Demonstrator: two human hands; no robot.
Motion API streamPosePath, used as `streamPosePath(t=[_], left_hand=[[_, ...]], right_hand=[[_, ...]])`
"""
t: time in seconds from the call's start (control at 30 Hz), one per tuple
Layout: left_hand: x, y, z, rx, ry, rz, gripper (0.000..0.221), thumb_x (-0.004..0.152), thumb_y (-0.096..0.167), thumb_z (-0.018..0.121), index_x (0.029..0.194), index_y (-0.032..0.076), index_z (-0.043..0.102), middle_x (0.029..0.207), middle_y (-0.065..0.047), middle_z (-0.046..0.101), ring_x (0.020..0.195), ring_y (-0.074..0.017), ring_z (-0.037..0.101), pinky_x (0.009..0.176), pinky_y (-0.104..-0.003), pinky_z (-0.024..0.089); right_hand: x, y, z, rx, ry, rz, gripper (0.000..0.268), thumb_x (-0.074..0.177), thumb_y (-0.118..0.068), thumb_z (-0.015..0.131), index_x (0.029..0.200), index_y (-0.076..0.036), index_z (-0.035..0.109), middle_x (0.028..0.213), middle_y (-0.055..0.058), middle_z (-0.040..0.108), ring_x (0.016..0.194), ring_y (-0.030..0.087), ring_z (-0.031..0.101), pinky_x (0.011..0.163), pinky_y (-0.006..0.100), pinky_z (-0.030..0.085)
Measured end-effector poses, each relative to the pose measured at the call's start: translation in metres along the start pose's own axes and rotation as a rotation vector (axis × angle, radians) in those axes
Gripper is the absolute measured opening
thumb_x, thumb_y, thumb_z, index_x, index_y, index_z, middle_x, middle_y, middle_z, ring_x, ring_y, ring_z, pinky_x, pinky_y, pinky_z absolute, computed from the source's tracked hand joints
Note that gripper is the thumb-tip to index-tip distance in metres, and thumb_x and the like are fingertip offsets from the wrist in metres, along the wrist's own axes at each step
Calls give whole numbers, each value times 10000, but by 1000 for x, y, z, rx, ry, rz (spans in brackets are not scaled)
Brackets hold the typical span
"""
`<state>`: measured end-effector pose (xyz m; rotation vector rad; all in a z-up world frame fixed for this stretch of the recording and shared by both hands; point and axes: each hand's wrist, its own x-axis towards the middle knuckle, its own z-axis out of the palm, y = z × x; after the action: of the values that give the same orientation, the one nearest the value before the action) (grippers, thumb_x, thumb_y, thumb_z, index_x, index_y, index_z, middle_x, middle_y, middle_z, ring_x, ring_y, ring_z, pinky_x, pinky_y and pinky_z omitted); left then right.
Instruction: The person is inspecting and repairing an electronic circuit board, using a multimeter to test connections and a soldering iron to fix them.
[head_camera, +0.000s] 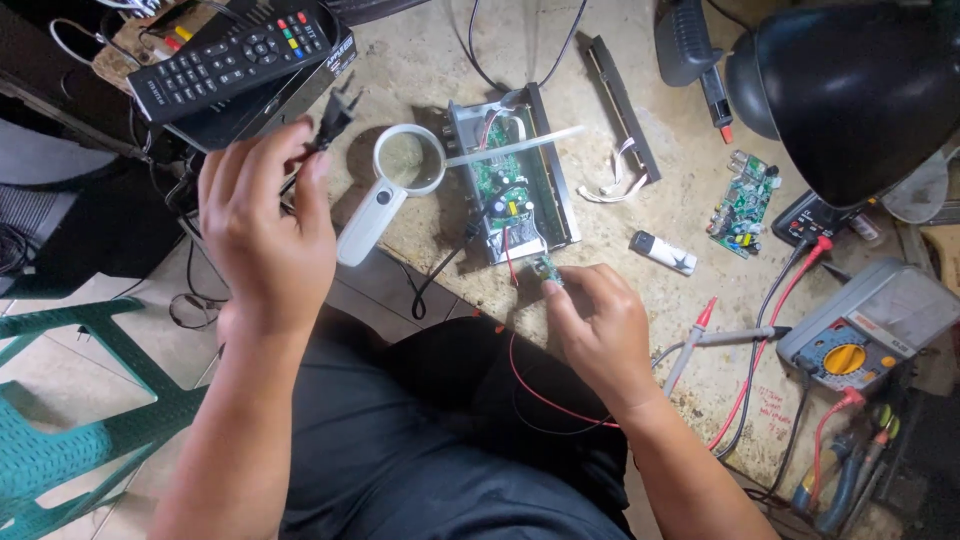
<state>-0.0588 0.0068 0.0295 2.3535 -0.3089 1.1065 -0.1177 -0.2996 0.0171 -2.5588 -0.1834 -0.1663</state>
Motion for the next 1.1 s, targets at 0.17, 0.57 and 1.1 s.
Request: streamPosePath(t=[0.17,0.57,1.1], left_hand=[[-41,2,-32,-105,212,-174,99,1149,-24,638,1187,-115,630,1101,-264,663,986,-382,616,824,-472,563],[-167,-33,-47,-417,343,-729,232,1119,-101,536,1333,-115,446,1332,-352,550,987,-329,566,754,-351,543],[-210,-76,-10,-208,295,-675,208,1125,21,494,1227,-155,539,1234,-320,578,1073,-355,458,857,-467,420]], right_hand=[[13,-8,-11,285,-180,374,299,1006,-250,554,950,-50,769,833,27,710,783,149,607,730,321,453],[25,27,-12,757,-416,666,349,1003,-137,436,857,52,691,570,152,653,439,169,451,408,292,320],[29,24,-12,637,-469,588,316,887,12,399,967,43,703,643,176,730,512,183,636,382,253,422]])
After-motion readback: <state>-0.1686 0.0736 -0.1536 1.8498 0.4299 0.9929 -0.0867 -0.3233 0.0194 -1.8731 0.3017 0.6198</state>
